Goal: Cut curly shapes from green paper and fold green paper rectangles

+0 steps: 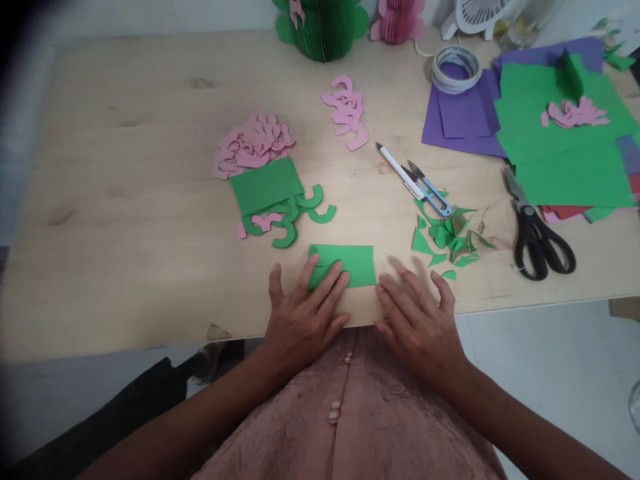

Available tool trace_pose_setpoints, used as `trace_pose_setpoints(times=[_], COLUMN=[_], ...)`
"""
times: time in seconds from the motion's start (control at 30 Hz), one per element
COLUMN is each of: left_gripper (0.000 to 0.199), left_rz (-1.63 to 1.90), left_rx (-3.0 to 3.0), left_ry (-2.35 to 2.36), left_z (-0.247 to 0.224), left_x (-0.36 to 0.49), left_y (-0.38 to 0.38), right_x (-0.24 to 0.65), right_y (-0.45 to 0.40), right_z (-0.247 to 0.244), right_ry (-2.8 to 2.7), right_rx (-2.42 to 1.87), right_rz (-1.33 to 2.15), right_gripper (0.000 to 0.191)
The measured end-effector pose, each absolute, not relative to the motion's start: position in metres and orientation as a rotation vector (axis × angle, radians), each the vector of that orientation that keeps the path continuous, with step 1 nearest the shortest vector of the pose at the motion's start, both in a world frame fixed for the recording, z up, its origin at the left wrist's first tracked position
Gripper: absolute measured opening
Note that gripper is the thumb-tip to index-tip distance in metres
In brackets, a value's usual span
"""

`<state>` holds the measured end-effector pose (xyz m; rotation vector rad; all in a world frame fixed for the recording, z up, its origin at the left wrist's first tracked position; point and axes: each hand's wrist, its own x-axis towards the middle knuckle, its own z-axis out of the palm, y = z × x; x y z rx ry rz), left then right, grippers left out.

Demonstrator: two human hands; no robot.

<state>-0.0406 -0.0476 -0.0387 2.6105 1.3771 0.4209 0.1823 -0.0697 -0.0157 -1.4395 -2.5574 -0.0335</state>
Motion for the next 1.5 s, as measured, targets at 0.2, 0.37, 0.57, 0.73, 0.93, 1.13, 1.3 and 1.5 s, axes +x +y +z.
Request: trace_pose_setpoints(times=[0.2,0.37,0.57,0.73,0.93,1.13,1.3,1.5], left_gripper=[0.043,0.042,0.043,0.044,0.047,0.051,0.052,0.057], left_rz=[0.43,0.409,0.411,0.423,0.405,0.373,0.393,0.389], left_rx=[2.618,2.592,2.59,2.593,2.648,2.66,2.68,2.72], left_ry=[1.387,1.376,1.362,1.363,1.373,1.391,1.413,1.412], left_z=[-0.038,-0.037,-0.038,-0.038,-0.04,-0.042,-0.042,-0.043], left_x=[-0.04,-0.041,-0.041,-0.041,-0.04,-0.04,-0.039,-0.041], left_y=[-0.048,-0.048,-0.048,-0.048,-0.048,-0.049,-0.049,-0.05], right_x=[0.158,0.169,0.193,0.184,0.161,0.166,0.166,0.165], right_y=[-0.066,-0.068,-0.07,-0.064,-0.051,-0.05,-0.05,-0.05], right_z=[-0.022,-0.025,-0.02,-0.01,-0.021,-0.035,-0.036,-0.036], right_ry=[-2.544,-2.566,-2.607,-2.531,-2.694,-2.732,-2.7,-2.677], right_rx=[-1.471,-1.49,-1.479,-1.461,-1.239,-1.185,-1.192,-1.178], right_rz=[-0.023,-0.128,-0.207,-0.157,-0.004,-0.003,-0.011,0.0], right_gripper=[0.043,0.044,0.042,0.039,0.043,0.049,0.048,0.047])
